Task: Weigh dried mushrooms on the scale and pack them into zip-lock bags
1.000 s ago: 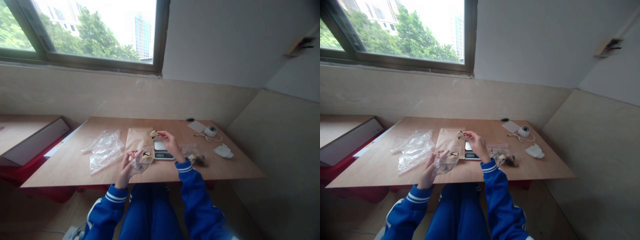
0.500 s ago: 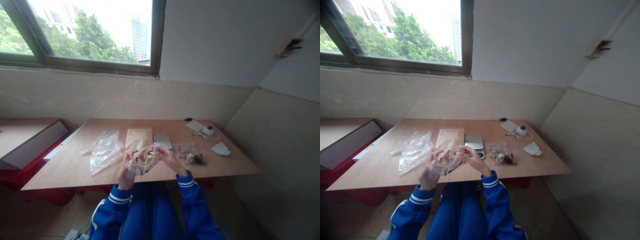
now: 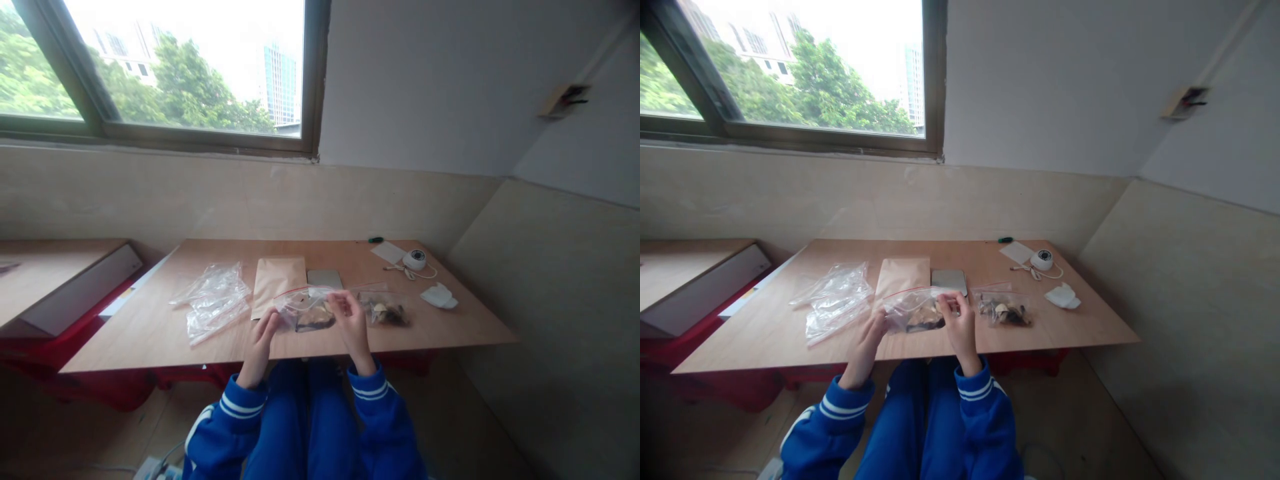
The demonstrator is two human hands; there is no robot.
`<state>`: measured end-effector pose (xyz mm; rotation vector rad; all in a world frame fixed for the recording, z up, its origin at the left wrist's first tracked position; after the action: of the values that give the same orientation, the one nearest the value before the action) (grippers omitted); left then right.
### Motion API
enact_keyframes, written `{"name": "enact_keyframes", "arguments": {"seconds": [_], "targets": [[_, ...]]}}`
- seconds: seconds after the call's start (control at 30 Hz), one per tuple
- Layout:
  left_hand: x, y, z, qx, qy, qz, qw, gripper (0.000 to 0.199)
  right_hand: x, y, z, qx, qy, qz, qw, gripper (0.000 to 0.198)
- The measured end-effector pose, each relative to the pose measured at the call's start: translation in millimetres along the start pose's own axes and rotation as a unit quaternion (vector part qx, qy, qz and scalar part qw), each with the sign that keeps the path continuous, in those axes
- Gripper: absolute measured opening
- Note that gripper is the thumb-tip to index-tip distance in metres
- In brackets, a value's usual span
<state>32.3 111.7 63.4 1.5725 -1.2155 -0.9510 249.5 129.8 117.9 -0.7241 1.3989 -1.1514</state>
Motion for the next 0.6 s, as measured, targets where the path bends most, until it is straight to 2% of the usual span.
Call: {"name": "enact_keyframes", "arguments": {"seconds": [0.07, 0.13, 0.2, 0.33, 0.6], "targets": [[4, 13, -1, -0.078, 0.041, -0.035, 0.995, 0.034, 8, -8, -2, 0.017, -0.021, 0.024, 0.999, 0.021], [9, 26, -9, -0.096, 0.057, -0.07, 0.991, 0.03, 19, -11, -2, 0.029, -0.024, 0.035, 0.999, 0.021], [16, 32, -15, -0.081, 0.076, -0.085, 0.99, 0.03, 29, -8, 5, 0.026, 0.0, 0.024, 0.999, 0.021], [28, 28, -20, -0.042, 0.109, -0.074, 0.99, 0.029, 44, 5, 23, -0.002, 0.075, -0.021, 0.997, 0.026], [30, 25, -28, -0.007, 0.048, -0.051, 0.997, 0.033, 44, 1, 29, -0.04, 0.059, -0.046, 0.996, 0.028]]}}
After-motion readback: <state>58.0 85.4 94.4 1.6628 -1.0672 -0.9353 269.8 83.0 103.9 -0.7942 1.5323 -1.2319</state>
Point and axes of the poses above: each hand's wrist, its own x-axis away from the middle knuckle, its own z-axis out of the back of the hand, y = z × x, the point moved 9 cm from there along -x, towards the middle knuckle, and after that the axes turned 2 degrees about x, right-handed, at the moved point
